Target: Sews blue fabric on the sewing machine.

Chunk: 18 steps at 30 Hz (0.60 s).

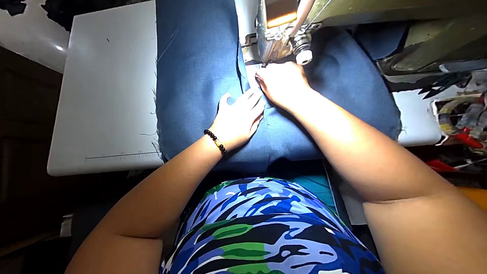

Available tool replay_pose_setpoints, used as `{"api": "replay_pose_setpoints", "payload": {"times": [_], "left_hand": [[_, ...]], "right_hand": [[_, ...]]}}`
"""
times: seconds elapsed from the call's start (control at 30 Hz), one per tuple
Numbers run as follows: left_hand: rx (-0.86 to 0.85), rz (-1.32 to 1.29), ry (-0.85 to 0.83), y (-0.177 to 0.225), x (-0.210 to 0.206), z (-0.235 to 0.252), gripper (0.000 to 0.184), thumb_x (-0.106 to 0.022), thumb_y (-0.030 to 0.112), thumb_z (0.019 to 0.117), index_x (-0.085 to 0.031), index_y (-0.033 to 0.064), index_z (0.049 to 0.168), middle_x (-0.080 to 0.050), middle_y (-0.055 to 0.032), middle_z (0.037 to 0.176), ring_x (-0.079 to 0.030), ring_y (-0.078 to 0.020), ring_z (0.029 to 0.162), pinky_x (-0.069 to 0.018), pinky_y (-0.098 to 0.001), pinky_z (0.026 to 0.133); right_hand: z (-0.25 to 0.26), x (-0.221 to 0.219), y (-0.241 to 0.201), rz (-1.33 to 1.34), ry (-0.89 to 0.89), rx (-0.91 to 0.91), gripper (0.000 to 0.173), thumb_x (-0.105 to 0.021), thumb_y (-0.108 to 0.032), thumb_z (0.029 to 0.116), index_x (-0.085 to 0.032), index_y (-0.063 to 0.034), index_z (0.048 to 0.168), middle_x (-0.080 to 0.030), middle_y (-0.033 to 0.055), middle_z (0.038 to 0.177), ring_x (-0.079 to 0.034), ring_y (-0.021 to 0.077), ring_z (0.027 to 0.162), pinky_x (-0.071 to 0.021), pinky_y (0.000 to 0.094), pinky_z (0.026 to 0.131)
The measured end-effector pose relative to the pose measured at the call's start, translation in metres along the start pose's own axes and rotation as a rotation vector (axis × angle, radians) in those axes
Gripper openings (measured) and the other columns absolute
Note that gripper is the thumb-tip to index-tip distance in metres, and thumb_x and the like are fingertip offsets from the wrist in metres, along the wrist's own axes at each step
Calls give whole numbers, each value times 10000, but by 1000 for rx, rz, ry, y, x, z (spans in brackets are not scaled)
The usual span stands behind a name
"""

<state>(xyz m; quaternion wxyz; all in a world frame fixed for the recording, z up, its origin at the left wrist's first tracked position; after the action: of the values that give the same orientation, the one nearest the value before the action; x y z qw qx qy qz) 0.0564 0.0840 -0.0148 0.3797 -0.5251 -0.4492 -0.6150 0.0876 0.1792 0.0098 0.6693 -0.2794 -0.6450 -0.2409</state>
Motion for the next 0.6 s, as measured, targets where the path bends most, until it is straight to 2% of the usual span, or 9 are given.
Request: {"api": "replay_pose_setpoints", "payload": {"times": [0.1,0.17,0.2,0.23,0.27,0.3,0.37,0.6], "left_hand": [[2,-15,18,0,1,-1,477,-332,317,1082,-565,183,1476,-469,-21,1595,-360,-277,1520,-259,-738,1104],[9,-39,25,-1,1,-2,474,-336,320,1085,-561,187,1481,-455,-13,1604,-335,-282,1532,-233,-760,1106],[15,-45,18,-2,1,-2,475,-336,322,1087,-556,186,1485,-450,-12,1608,-327,-285,1535,-222,-767,1110],[19,-43,14,-2,0,-2,477,-333,325,1087,-549,189,1490,-447,-9,1610,-323,-285,1537,-220,-769,1111],[17,-42,23,-2,0,-2,479,-336,323,1083,-550,188,1490,-456,-12,1604,-331,-289,1534,-224,-773,1107],[18,-41,29,-2,0,-2,481,-336,319,1081,-548,189,1492,-463,-14,1599,-337,-290,1531,-224,-774,1106],[28,-31,21,-3,-1,1,486,-331,327,1083,-542,191,1498,-459,-11,1602,-332,-290,1533,-226,-772,1103],[92,-7,-17,-17,1,32,471,-330,327,1088,-543,191,1485,-436,-13,1614,-298,-300,1545,-233,-782,1089]], "right_hand": [[-29,17,5,144,114,21,349,-471,-117,1037,-660,-102,1330,-680,222,1104,-691,425,991,-537,587,765],[-55,21,2,202,187,133,380,-473,-74,985,-661,-95,1315,-650,193,1253,-700,400,972,-553,566,709],[-66,16,0,222,184,186,418,-468,-69,968,-659,-96,1339,-621,182,1358,-685,399,1032,-534,571,741],[-74,7,0,225,167,227,449,-451,-91,968,-650,-112,1370,-582,168,1444,-648,400,1141,-507,581,822],[-80,-2,1,219,168,263,464,-421,-130,985,-643,-132,1392,-565,149,1481,-612,390,1217,-480,575,881],[-83,-9,3,219,172,286,472,-398,-157,1000,-637,-146,1406,-560,129,1497,-585,378,1258,-458,564,922],[-82,-13,10,232,223,328,452,-390,-190,1022,-660,-156,1383,-598,105,1465,-589,360,1252,-446,548,957],[-48,-9,31,200,187,354,454,-390,-213,1020,-667,-116,1367,-624,111,1428,-586,388,1247,-432,568,1027]]}}
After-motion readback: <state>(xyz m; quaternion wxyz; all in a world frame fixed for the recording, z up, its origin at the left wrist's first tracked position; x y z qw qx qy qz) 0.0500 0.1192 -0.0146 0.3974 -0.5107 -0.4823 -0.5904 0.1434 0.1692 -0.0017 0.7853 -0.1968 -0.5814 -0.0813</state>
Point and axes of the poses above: each hand's wrist, its own z-axis towards the middle knuckle, its own x-axis out of the back of the hand, y = z × x, the point moved 10 cm from there along z, towards the middle knuckle
